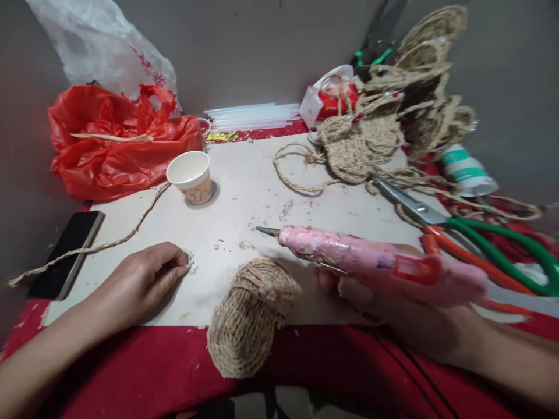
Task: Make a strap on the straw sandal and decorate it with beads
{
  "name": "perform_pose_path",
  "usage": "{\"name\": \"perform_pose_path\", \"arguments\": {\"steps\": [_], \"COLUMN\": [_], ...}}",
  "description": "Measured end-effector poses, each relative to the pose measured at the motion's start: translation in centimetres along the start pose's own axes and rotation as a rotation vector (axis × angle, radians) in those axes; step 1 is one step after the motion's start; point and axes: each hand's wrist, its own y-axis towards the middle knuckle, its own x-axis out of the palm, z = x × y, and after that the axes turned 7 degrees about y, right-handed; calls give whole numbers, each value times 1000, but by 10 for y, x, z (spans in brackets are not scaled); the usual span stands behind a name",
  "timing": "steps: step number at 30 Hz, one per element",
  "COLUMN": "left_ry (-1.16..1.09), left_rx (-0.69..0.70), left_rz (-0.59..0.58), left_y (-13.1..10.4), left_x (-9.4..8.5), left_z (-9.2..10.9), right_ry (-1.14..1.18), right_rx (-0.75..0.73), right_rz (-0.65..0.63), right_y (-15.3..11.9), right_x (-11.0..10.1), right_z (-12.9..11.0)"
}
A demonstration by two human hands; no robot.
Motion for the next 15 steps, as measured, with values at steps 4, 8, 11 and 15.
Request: {"name": "perform_pose_path", "arguments": {"steps": [4,8,11,15], "left_ry": [-40,-79,-99,-145], "left_rx": [-36,-67,-63,-24], "left_rz": [23,73,89,76], "left_y": [-1,-1,-2,3], "left_x": [-4,-11,-16,-20], "left_z": [1,8,20,49], "right_ry": [-12,36,100,115], "right_rx": [-17,5,42,1], "right_rz": [-41,-65,-84,-105], "right_y": [-10,-20,-26,-32], "right_x": [-5,-13,-16,-18], "right_z": [-8,-2,3,6]}}
